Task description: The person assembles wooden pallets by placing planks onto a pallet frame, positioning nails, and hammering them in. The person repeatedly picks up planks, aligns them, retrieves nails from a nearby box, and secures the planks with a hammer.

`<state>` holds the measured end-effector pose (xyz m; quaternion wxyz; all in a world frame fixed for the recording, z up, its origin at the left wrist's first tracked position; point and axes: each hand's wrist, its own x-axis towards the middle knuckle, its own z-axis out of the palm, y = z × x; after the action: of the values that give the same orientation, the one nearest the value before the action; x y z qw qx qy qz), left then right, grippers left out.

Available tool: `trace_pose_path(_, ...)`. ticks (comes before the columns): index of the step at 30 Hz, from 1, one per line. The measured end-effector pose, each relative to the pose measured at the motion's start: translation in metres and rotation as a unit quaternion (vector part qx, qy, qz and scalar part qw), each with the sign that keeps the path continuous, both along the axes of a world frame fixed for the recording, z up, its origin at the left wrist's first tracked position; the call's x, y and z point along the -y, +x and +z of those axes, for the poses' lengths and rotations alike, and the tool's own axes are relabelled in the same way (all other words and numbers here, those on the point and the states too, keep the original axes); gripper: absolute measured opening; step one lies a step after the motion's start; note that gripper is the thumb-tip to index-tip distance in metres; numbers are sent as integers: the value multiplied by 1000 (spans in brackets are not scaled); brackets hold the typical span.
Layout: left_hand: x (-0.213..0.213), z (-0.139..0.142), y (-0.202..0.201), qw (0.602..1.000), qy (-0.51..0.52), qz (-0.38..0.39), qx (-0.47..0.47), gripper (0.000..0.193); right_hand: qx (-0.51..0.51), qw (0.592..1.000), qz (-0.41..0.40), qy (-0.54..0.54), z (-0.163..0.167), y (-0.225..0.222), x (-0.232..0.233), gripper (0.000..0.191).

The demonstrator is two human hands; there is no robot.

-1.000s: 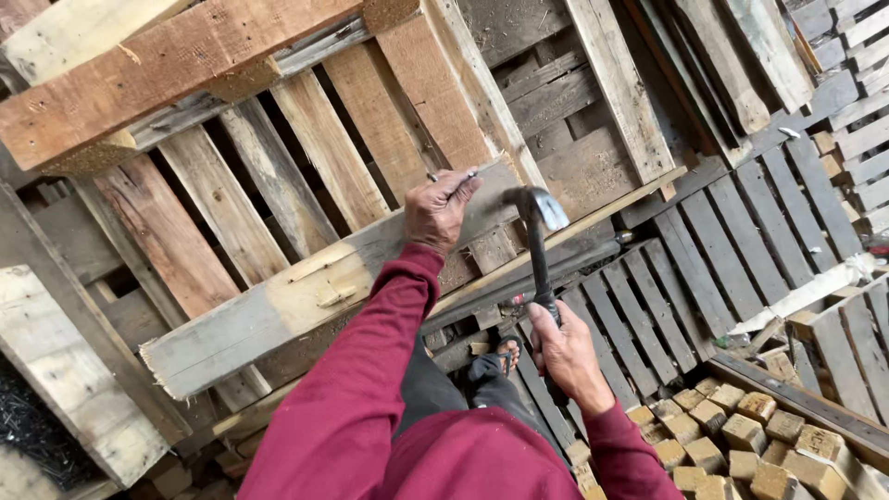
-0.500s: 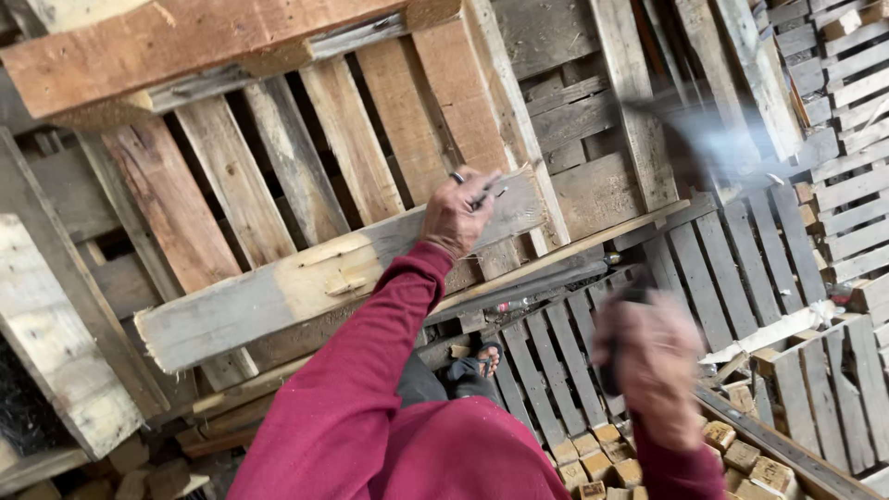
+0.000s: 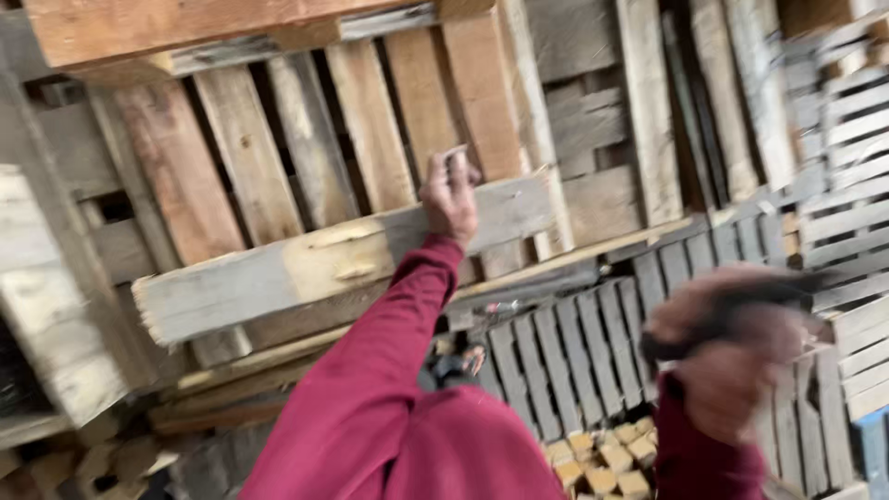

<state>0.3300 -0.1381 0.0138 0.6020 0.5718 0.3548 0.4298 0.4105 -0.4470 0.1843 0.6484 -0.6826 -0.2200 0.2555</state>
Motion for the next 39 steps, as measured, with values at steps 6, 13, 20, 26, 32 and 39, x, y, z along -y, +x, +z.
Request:
trace_pose_path(6, 6, -13, -1, 999, 7, 24, 29, 22, 33, 999, -6, 27, 31, -24, -62, 22)
trace_pose_path(13, 1, -20, 12, 999, 23, 15, -28, 29, 190, 966, 2, -176, -58, -22, -44, 17)
trace_pose_path(20, -16, -4, 12, 1000, 3, 26, -11, 22, 63, 978, 73, 187, -10, 20, -116, 28)
trace_pose_path(26, -3, -12, 14, 998, 34, 60, 13, 31, -85, 967, -16, -240, -42, -38, -66, 37)
trace_pose_path(32, 7, -18, 12, 998, 15, 66, 2, 22, 180, 945, 136, 236, 83, 23, -10, 36)
trace_pose_path(39, 6, -25, 16, 997, -44, 57, -12, 18, -147, 941, 1, -304, -46, -79, -76, 37)
